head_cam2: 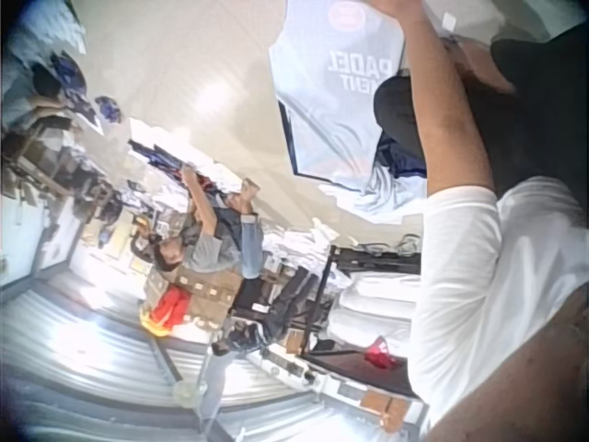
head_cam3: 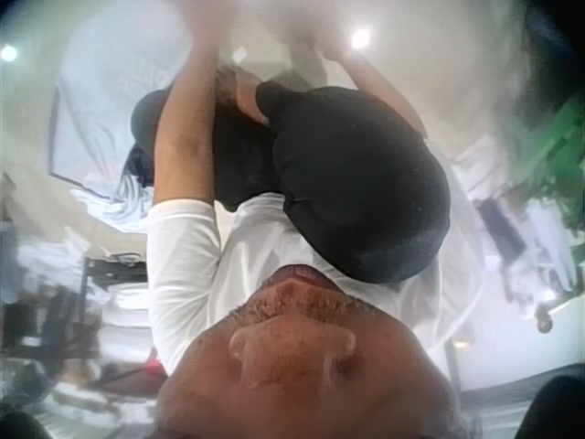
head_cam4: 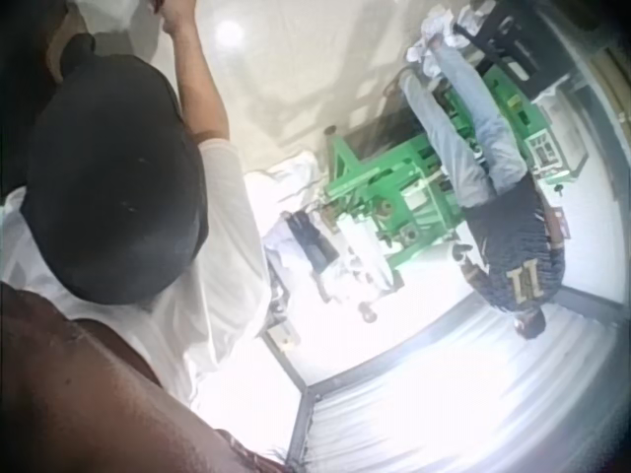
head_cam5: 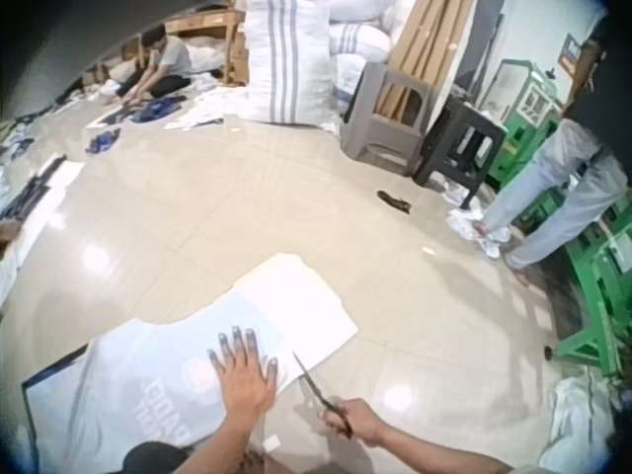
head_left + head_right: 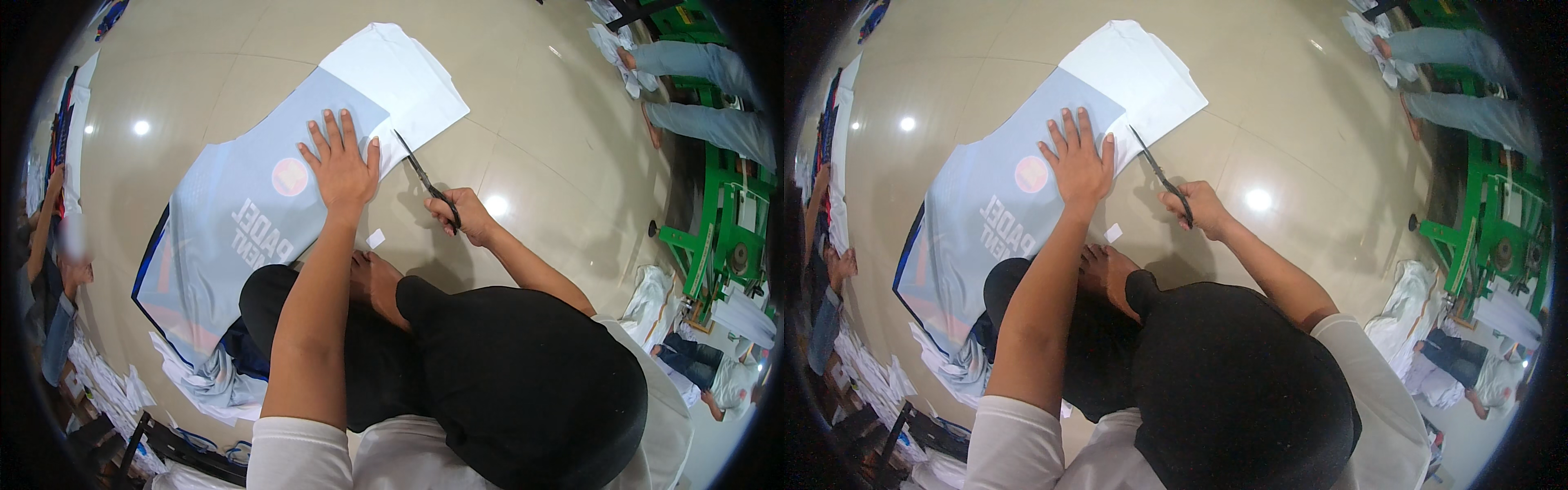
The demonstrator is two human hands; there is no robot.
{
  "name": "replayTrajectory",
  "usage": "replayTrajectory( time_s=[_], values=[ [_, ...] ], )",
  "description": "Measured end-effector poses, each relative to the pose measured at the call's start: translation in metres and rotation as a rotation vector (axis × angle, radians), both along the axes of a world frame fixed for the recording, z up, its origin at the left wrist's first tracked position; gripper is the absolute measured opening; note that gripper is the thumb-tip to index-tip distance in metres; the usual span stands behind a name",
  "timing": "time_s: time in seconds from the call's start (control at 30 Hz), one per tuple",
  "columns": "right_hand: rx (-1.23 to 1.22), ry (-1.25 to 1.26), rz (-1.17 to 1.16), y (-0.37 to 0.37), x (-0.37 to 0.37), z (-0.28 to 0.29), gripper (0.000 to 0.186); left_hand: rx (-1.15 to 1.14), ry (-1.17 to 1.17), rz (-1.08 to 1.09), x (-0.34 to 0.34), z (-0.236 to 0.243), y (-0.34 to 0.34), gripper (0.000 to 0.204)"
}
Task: The person sits on the floor and uses scissors to cut a large piece of patterned fabric. They align the fabric, cut along the edges, and trim the excess material to shape the piece.
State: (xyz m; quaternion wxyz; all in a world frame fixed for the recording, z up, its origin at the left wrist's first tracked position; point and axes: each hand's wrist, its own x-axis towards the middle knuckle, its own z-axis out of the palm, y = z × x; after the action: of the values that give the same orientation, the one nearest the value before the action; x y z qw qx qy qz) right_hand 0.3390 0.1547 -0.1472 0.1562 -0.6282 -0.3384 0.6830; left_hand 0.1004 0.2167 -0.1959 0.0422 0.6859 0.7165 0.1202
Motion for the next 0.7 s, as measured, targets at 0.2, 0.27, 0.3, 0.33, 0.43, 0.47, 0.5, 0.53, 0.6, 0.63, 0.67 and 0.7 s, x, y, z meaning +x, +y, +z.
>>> replayTrajectory(
  time_s=[0.2, 0.27, 0.3, 0.33, 0.43, 0.47, 0.5, 0.53, 0.6, 0.63, 0.67, 0.7],
  values=[
    [0.034, 0.037, -0.033, -0.010, -0.008, 0.003, 0.042, 0.004, -0.002, -0.004, 0.000, 0.000, 0.000, 0.075],
    [0.013, 0.024, -0.063, -0.009, -0.012, 0.000, 0.042, 0.004, -0.005, -0.003, 0.001, 0.000, 0.000, 0.075],
    [0.002, 0.018, -0.078, -0.009, -0.014, -0.001, 0.043, 0.005, -0.006, -0.002, 0.001, -0.001, 0.000, 0.075],
    [0.005, 0.029, -0.088, -0.007, -0.015, -0.001, 0.043, 0.009, -0.007, -0.003, 0.001, -0.001, 0.000, 0.075],
    [0.006, 0.050, -0.105, 0.004, -0.023, 0.009, 0.044, 0.014, -0.005, -0.002, -0.001, -0.002, 0.000, 0.075],
    [0.006, 0.045, -0.104, 0.006, -0.024, 0.009, 0.044, 0.012, -0.006, -0.004, 0.000, -0.003, 0.000, 0.075],
    [0.007, 0.040, -0.103, 0.009, -0.025, 0.009, 0.044, 0.010, -0.007, -0.005, 0.000, -0.003, 0.000, 0.075],
    [0.000, 0.040, -0.104, 0.011, -0.026, 0.008, 0.043, 0.011, -0.010, -0.005, 0.001, -0.003, 0.001, 0.075],
    [-0.017, 0.041, -0.105, 0.013, -0.029, 0.006, 0.040, 0.013, -0.012, -0.003, 0.000, -0.003, 0.000, 0.075],
    [-0.012, 0.036, -0.105, 0.012, -0.030, 0.005, 0.040, 0.012, -0.011, -0.004, 0.000, -0.003, 0.000, 0.075],
    [-0.007, 0.030, -0.105, 0.011, -0.031, 0.005, 0.040, 0.012, -0.011, -0.005, 0.000, -0.003, 0.000, 0.075],
    [-0.001, 0.024, -0.106, 0.010, -0.032, 0.004, 0.040, 0.012, -0.010, -0.006, -0.001, -0.003, 0.000, 0.075]
  ],
)
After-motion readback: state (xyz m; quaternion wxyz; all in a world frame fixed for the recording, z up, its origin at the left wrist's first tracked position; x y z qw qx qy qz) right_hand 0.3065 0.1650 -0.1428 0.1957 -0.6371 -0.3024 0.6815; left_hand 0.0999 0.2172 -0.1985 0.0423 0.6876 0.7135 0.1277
